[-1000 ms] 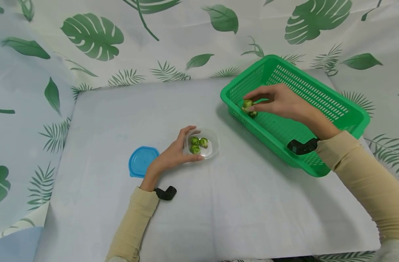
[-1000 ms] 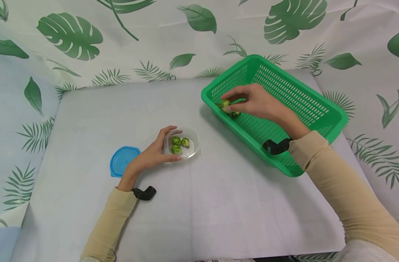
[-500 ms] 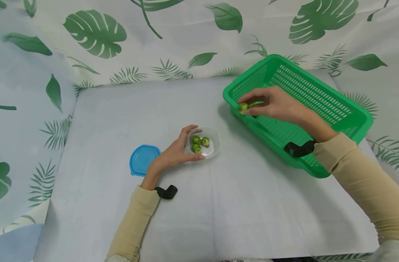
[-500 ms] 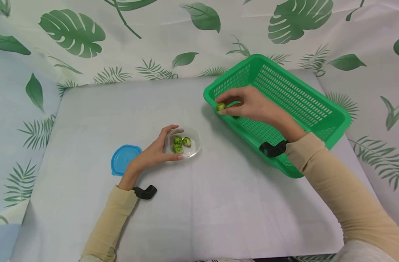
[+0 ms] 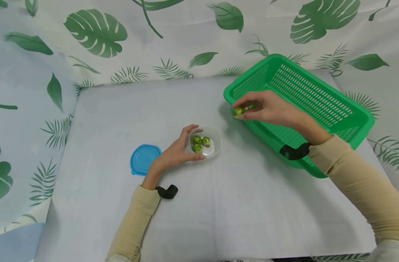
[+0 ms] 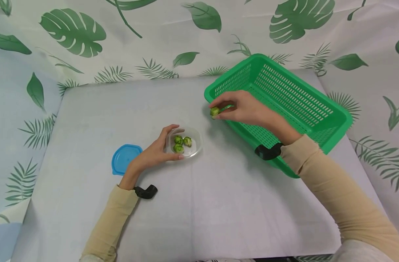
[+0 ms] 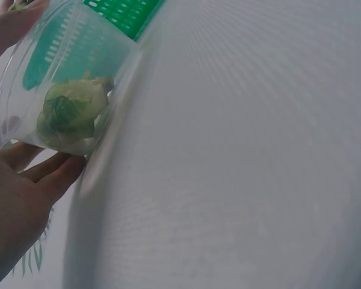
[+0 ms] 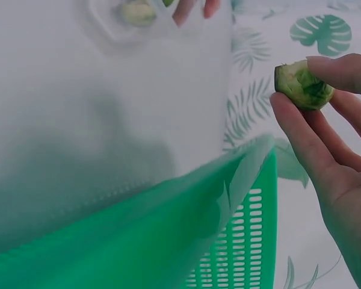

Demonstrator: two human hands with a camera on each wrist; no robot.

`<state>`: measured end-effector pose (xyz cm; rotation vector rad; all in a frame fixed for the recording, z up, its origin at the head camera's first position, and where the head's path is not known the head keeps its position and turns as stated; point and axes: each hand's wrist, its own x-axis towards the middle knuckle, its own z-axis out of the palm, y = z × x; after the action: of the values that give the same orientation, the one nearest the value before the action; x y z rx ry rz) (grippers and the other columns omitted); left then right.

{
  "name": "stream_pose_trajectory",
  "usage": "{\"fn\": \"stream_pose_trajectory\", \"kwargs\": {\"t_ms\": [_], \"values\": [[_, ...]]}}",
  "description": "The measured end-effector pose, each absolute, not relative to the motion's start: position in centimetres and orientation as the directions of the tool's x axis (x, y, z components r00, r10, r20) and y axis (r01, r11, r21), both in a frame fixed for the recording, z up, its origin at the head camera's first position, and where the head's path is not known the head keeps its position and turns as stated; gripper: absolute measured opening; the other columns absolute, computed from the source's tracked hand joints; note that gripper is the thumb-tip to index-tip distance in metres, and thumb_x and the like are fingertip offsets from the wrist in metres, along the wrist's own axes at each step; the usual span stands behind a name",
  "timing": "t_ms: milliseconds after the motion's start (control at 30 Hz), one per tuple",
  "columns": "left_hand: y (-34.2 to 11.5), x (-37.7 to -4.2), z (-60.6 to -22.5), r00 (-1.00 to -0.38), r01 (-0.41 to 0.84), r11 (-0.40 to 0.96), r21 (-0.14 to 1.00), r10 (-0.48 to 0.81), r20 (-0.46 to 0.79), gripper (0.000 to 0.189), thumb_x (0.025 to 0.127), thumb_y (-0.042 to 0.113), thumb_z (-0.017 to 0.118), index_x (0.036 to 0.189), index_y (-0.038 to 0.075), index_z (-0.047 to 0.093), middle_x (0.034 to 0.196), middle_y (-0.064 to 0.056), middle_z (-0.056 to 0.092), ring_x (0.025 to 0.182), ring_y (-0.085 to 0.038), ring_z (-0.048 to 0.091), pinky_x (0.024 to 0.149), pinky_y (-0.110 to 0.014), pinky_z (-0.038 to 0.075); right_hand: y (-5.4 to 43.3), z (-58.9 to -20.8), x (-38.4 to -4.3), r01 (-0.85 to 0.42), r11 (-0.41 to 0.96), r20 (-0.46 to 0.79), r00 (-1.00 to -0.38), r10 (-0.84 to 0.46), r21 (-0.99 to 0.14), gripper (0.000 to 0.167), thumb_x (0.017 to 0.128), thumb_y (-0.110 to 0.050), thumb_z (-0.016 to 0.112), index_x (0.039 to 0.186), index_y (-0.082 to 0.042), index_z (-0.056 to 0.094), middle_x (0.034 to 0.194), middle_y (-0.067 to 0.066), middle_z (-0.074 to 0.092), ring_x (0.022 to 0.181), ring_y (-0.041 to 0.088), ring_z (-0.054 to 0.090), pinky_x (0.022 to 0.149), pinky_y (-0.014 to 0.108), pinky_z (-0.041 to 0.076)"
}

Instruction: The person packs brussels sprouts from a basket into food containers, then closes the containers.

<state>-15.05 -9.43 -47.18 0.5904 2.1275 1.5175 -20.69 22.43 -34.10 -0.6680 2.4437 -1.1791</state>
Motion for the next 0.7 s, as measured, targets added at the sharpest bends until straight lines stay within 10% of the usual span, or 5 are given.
{"fn": "stream_pose_trajectory", "kwargs": {"t_ms": [700], "values": [[-9.4,-15.1,-47.3,-0.807,0.074,0.310,0.948,0.577,-0.126,0.098,0.089,0.028,0.082,0.161,0.023,0.016,0.163,0.005,0.036,0.157,-0.018,0.018,0.125,-0.056,0.018,20.5,-34.7,-20.0,-0.267,0.525,-0.117,-0.802,-0.586,-0.808,0.029,0.093,-0.001,0.074,0.121,-0.006,0.072,0.118,0.010,0.069,0.102,0.010,0.072,0.089,0.023,0.058]]}}
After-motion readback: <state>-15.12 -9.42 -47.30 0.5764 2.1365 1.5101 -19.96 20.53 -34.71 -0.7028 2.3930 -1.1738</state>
